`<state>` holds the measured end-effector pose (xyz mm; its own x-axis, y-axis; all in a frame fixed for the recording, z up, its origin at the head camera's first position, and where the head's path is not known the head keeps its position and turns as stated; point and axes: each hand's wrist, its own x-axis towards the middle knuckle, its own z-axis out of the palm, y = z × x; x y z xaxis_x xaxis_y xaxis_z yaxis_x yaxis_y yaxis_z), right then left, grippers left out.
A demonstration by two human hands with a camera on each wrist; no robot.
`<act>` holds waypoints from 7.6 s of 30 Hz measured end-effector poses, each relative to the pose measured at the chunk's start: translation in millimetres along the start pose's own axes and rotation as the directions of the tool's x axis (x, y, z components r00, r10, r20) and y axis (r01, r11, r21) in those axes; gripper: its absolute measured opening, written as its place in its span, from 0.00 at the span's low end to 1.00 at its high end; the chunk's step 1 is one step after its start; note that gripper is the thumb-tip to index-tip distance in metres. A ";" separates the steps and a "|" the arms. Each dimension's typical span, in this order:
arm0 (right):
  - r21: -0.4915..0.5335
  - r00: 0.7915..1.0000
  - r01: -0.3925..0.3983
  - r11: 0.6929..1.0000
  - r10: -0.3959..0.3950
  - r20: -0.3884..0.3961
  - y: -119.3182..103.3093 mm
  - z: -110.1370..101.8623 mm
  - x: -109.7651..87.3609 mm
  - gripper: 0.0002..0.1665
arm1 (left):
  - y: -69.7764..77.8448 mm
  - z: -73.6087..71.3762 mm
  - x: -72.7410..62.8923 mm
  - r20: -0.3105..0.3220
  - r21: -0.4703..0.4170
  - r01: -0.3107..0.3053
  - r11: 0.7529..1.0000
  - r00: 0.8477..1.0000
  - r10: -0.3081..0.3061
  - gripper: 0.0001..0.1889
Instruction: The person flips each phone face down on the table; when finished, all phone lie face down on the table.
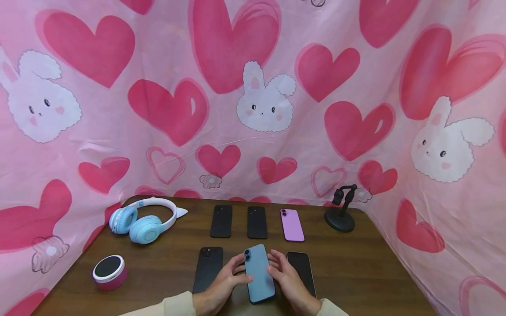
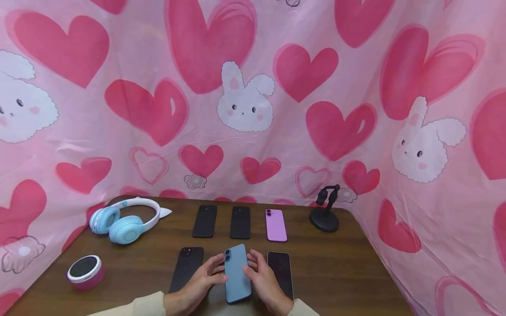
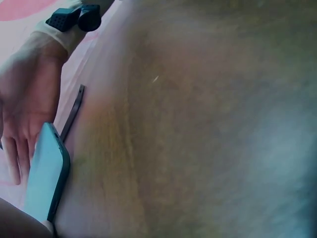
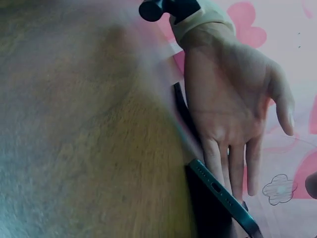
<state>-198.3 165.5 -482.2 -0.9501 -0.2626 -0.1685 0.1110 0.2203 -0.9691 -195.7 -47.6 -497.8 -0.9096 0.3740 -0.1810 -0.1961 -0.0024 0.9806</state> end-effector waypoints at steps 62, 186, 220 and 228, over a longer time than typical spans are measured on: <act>0.050 0.941 0.193 0.980 -0.171 -0.291 3.9 -42.6 -5.3 0.30 | 21.7 50.8 13.5 0.141 0.081 -0.221 0.972 0.968 0.208 0.43; 0.056 0.956 -0.014 0.998 0.030 -0.293 6.3 -64.3 -23.8 0.31 | 20.3 107.8 55.3 0.047 -0.047 -0.131 0.990 0.990 0.134 0.38; -0.181 0.931 -0.014 0.983 -0.053 -0.362 10.5 -73.3 -23.0 0.28 | 4.9 108.1 55.4 -0.090 0.059 -0.002 0.998 0.996 0.008 0.39; -0.297 0.919 -0.069 0.952 -0.054 -0.390 9.1 -75.1 -22.7 0.26 | 5.3 107.9 54.7 -0.091 0.047 -0.010 0.999 0.996 0.015 0.39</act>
<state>-197.7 244.1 -473.6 -0.9931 0.1127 -0.0320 0.0851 0.5068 -0.8578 -207.0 72.9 -494.3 -0.9420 0.2877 -0.1726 -0.1690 0.0376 0.9849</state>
